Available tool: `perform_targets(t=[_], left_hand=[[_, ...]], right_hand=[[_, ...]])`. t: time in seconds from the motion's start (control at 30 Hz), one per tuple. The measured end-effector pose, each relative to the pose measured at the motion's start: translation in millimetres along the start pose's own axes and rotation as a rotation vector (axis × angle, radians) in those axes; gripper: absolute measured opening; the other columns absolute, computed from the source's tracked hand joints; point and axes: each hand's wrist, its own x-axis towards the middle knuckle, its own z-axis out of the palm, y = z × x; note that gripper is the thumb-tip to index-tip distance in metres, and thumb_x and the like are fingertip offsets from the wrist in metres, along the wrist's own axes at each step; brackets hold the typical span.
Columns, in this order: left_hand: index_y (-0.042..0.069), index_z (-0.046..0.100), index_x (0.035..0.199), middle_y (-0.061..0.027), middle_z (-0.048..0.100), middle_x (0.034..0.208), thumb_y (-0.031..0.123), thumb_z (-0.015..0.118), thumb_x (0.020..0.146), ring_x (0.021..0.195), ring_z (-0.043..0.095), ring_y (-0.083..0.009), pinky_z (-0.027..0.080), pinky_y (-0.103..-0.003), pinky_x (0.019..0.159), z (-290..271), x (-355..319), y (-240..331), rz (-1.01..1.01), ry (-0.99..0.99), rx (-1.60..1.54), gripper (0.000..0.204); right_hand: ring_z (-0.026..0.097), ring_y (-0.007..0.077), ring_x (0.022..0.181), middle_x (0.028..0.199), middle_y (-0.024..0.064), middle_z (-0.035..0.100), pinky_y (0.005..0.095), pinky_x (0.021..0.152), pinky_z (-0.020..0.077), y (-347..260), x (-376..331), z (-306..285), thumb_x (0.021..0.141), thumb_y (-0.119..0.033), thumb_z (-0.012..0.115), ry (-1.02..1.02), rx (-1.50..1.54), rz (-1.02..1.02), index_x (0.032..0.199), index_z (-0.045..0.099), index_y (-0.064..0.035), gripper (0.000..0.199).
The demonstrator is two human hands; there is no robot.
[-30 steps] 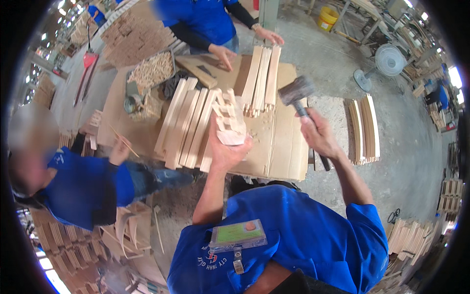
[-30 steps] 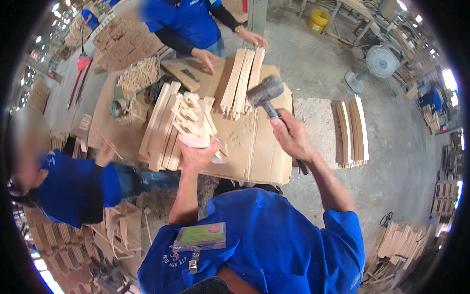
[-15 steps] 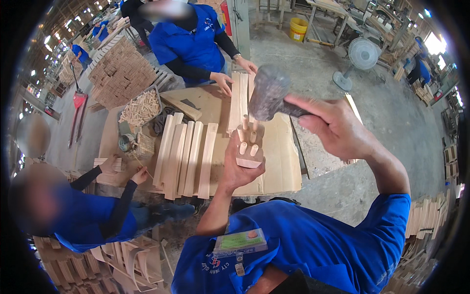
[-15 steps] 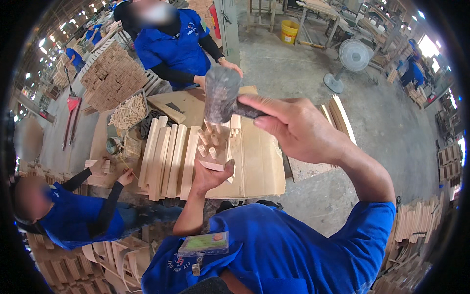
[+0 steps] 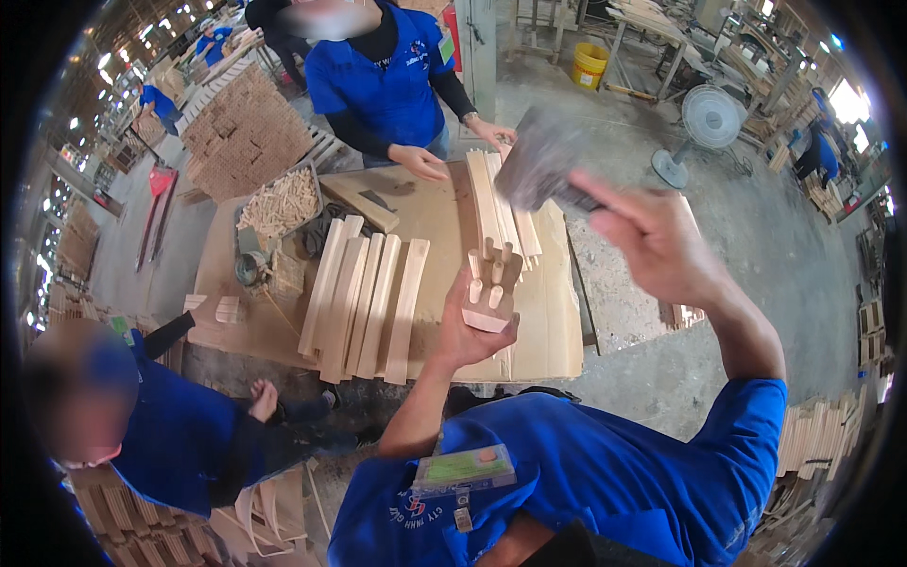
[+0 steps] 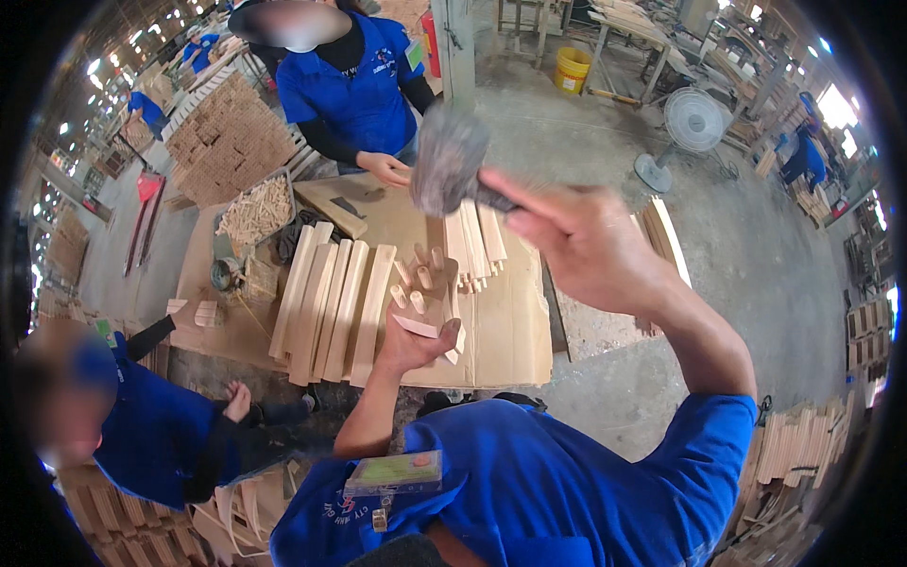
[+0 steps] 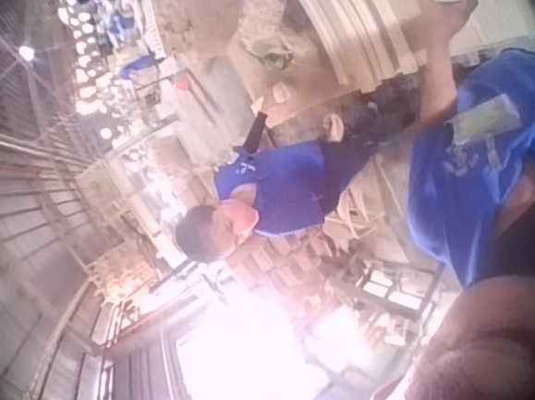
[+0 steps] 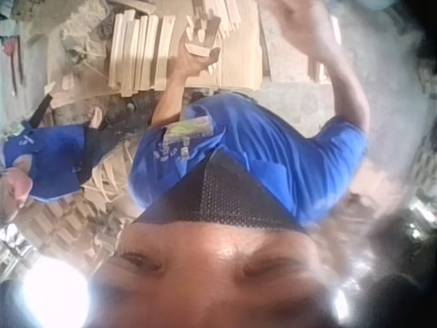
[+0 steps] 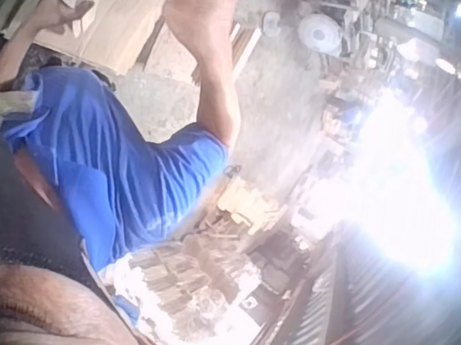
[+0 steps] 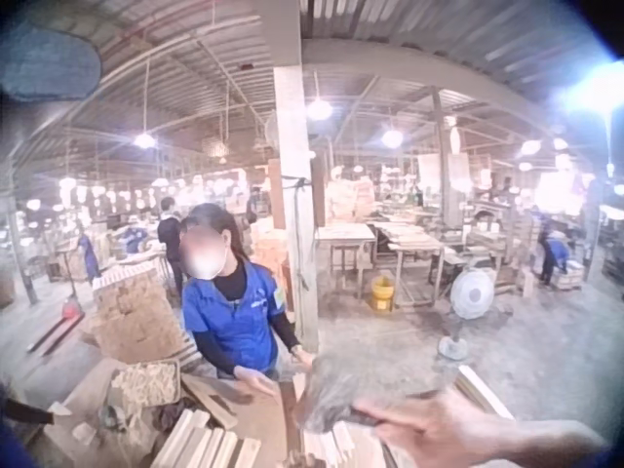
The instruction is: The person inserts small wooden dowels into pre-drilled holes on a wooden frame component. They use a hammer to tap the dowels flush with the surface. The person repeats this process for multiple dowels on the same piece and then moves to a new piece.
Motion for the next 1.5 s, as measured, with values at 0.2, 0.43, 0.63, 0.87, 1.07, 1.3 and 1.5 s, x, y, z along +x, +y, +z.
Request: perform_targets(t=[0.2, 0.43, 0.63, 0.87, 1.07, 1.3, 1.5], left_hand=[[0.001, 0.039, 0.155, -0.0118, 0.061, 0.134, 0.014, 0.085, 0.072, 0.121, 0.06, -0.0218, 0.051, -0.039, 0.105, -5, 7, 0, 0.031, -0.004, -0.079, 0.096], [0.002, 0.038, 0.157, -0.012, 0.059, 0.136, 0.015, 0.084, 0.072, 0.125, 0.058, -0.0226, 0.047, -0.041, 0.11, -9, 5, 2, -0.01, 0.031, -0.029, 0.098], [0.002, 0.039, 0.158, -0.0111, 0.057, 0.136, 0.016, 0.085, 0.073, 0.124, 0.058, -0.0225, 0.048, -0.041, 0.108, -19, 11, 3, -0.062, 0.015, -0.064, 0.097], [0.002, 0.041, 0.154, -0.0102, 0.058, 0.134, 0.009, 0.085, 0.074, 0.123, 0.058, -0.0215, 0.049, -0.038, 0.106, -12, 19, 0, -0.157, -0.053, -0.021, 0.091], [0.0, 0.043, 0.149, -0.009, 0.061, 0.128, 0.008, 0.084, 0.076, 0.12, 0.059, -0.0185, 0.049, -0.036, 0.104, -14, 25, -3, -0.171, -0.007, -0.005, 0.084], [0.002, 0.045, 0.148, -0.0075, 0.062, 0.126, 0.006, 0.084, 0.075, 0.116, 0.061, -0.0176, 0.052, -0.036, 0.101, -13, 37, -9, -0.082, -0.029, 0.02, 0.084], [-0.001, 0.051, 0.142, -0.0086, 0.067, 0.124, 0.003, 0.083, 0.077, 0.112, 0.066, -0.0175, 0.055, -0.035, 0.098, -41, 33, -21, -0.137, 0.265, -0.115, 0.072]], right_hand=[[0.065, 0.0194, 0.074, 0.091, 0.0146, 0.069, 0.0358, 0.068, 0.0531, -15, 7, -8, 0.103, -0.006, 0.064, 0.194, 0.237, -0.304, 0.155, 0.053, -0.0051, 0.053], [0.075, 0.0289, 0.082, 0.099, 0.0189, 0.078, 0.0441, 0.074, 0.0586, -14, 13, -3, 0.102, -0.006, 0.066, -0.21, 0.061, -0.024, 0.147, 0.062, -0.0046, 0.045], [0.065, 0.0228, 0.069, 0.086, 0.0139, 0.069, 0.0396, 0.064, 0.0509, -26, 9, -19, 0.103, -0.005, 0.063, 0.273, 0.213, -0.179, 0.147, 0.062, -0.0046, 0.045], [0.071, 0.0307, 0.07, 0.088, 0.0209, 0.071, 0.0425, 0.063, 0.0531, -2, 13, 22, 0.098, -0.007, 0.072, -0.218, -0.025, -0.158, 0.146, 0.063, -0.0057, 0.049], [0.065, 0.0225, 0.068, 0.09, 0.0204, 0.072, 0.039, 0.063, 0.053, -3, 13, -5, 0.1, -0.009, 0.069, 0.224, 0.144, -0.266, 0.148, 0.06, -0.0037, 0.049], [0.061, 0.0117, 0.067, 0.079, 0.0046, 0.066, 0.0333, 0.06, 0.0474, 10, 17, 29, 0.109, -0.018, 0.061, -0.223, -0.077, -0.237, 0.141, 0.063, -0.0031, 0.036], [0.049, 0.0055, 0.071, 0.075, -0.0039, 0.052, 0.0264, 0.063, 0.0407, 65, 6, 43, 0.106, -0.02, 0.069, 0.025, 0.457, 0.207, 0.115, 0.067, -0.0042, 0.019]])
